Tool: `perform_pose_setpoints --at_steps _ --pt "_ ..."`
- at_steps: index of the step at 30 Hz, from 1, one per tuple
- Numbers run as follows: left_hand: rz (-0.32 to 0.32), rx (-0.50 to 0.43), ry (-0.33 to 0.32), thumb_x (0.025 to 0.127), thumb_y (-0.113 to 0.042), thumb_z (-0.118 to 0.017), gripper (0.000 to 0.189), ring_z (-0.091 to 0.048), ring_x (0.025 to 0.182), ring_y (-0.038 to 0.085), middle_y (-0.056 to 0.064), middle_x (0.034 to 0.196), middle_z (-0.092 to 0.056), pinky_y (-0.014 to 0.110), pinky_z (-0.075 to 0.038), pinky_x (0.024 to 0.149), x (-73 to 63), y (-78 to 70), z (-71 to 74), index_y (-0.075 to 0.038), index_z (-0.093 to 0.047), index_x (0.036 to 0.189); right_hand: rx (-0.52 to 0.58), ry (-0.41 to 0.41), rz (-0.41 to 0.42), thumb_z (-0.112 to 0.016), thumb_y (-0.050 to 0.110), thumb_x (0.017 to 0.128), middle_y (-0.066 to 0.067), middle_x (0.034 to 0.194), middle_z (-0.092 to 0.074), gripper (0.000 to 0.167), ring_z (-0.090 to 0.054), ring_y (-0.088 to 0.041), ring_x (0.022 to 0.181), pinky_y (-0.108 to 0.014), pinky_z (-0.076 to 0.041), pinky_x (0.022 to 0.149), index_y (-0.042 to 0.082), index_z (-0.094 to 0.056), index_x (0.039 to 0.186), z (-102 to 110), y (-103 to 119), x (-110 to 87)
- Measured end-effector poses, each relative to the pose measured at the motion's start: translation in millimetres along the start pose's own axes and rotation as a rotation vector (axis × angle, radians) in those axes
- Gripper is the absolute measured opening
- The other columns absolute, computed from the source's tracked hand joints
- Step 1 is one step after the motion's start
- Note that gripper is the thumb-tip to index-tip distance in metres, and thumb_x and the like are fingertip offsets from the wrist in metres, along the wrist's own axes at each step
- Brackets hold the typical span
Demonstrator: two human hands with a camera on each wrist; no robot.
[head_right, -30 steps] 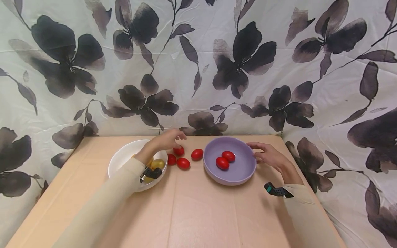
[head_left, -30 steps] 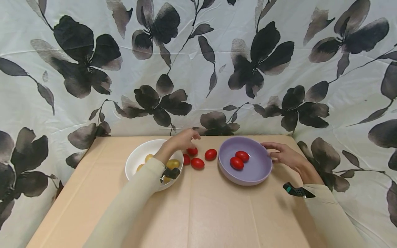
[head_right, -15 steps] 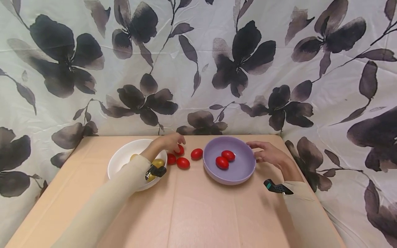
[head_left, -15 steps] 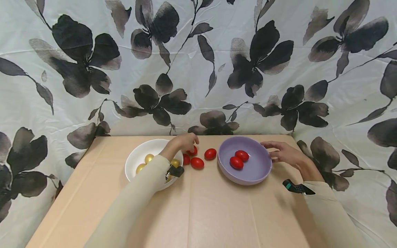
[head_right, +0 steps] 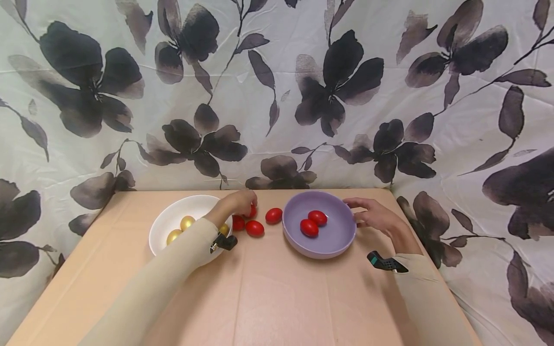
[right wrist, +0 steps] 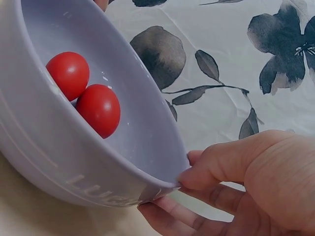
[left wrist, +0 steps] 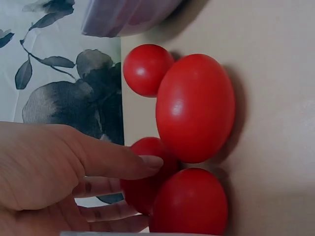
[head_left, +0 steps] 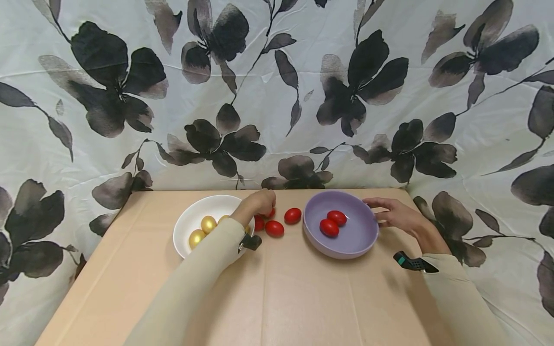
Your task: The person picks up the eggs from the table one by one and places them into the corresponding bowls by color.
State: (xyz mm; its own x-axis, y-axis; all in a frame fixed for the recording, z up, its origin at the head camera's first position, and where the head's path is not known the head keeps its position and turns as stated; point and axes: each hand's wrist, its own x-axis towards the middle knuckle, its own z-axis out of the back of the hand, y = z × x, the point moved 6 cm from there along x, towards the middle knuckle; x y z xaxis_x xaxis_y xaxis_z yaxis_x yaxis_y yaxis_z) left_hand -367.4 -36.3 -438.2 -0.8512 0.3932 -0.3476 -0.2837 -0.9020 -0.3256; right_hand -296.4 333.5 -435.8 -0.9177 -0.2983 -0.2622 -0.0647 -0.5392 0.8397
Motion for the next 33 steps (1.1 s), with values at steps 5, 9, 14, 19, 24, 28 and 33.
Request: perform_pose_setpoints --at_steps 5,9,14,19,24,28,33 --pt "-0.011 -0.003 0.007 0.086 0.001 -0.071 0.012 -0.06 0.074 0.026 0.013 0.084 -0.065 0.03 -0.053 0.063 1.4 1.1 -2.4 0.0 -0.07 0.098 0.006 -0.001 0.003 -0.057 0.004 0.096 -0.025 0.155 -0.04 0.058 -0.043 -0.049 0.138 -0.053 -0.054 0.097 0.007 -0.044 0.153 0 1 0.5" --pt "-0.022 0.008 -0.02 0.085 -0.002 -0.074 0.012 -0.059 0.075 0.024 0.012 0.084 -0.064 0.03 -0.053 0.064 2.4 1.7 -1.1 0.0 -0.068 0.096 0.005 -0.001 0.005 -0.057 0.004 0.096 -0.026 0.155 -0.04 0.058 -0.043 -0.049 0.137 -0.053 -0.054 0.096 0.007 -0.044 0.153 0 1 0.7" --pt "-0.025 -0.09 -0.048 0.085 -0.006 -0.077 0.025 -0.062 0.083 0.024 0.011 0.094 -0.066 0.031 -0.056 0.071 -2.2 3.3 2.4 -0.001 -0.069 0.108 0.011 0.0 0.006 -0.057 0.004 0.096 -0.025 0.155 -0.04 0.058 -0.044 -0.048 0.137 -0.052 -0.054 0.096 0.007 -0.043 0.153 0 0 1.0" --pt "-0.068 -0.153 -0.071 0.086 -0.007 -0.076 0.034 -0.061 0.088 0.025 0.011 0.1 -0.065 0.031 -0.056 0.075 -6.4 1.3 9.4 -0.001 -0.067 0.117 0.009 -0.006 0.002 -0.057 0.005 0.097 -0.025 0.155 -0.04 0.058 -0.044 -0.047 0.137 -0.052 -0.054 0.097 0.007 -0.043 0.153 0 0 0.9" --pt "-0.105 -0.186 -0.109 0.086 -0.007 -0.076 0.034 -0.06 0.09 0.025 0.011 0.102 -0.066 0.031 -0.055 0.076 -11.0 0.3 16.8 0.0 -0.066 0.118 0.005 -0.01 -0.003 -0.057 0.005 0.096 -0.025 0.155 -0.039 0.059 -0.044 -0.047 0.138 -0.054 -0.053 0.097 0.008 -0.043 0.153 -1 1 0.2" --pt "-0.118 -0.234 -0.141 0.085 -0.009 -0.079 0.035 -0.06 0.089 0.025 0.012 0.102 -0.067 0.03 -0.054 0.075 -13.9 1.8 20.7 0.0 -0.067 0.117 0.006 -0.011 -0.005 -0.057 0.005 0.096 -0.026 0.155 -0.039 0.059 -0.044 -0.048 0.137 -0.054 -0.052 0.098 0.007 -0.043 0.153 -1 2 -0.7" --pt "-0.142 -0.26 -0.171 0.086 -0.01 -0.079 0.036 -0.061 0.092 0.025 0.015 0.109 -0.068 0.031 -0.055 0.078 -19.0 -0.3 25.4 0.001 -0.068 0.118 0.008 -0.011 0.0 -0.056 0.004 0.096 -0.026 0.155 -0.039 0.058 -0.044 -0.048 0.137 -0.054 -0.053 0.097 0.007 -0.043 0.153 -1 2 -1.0"
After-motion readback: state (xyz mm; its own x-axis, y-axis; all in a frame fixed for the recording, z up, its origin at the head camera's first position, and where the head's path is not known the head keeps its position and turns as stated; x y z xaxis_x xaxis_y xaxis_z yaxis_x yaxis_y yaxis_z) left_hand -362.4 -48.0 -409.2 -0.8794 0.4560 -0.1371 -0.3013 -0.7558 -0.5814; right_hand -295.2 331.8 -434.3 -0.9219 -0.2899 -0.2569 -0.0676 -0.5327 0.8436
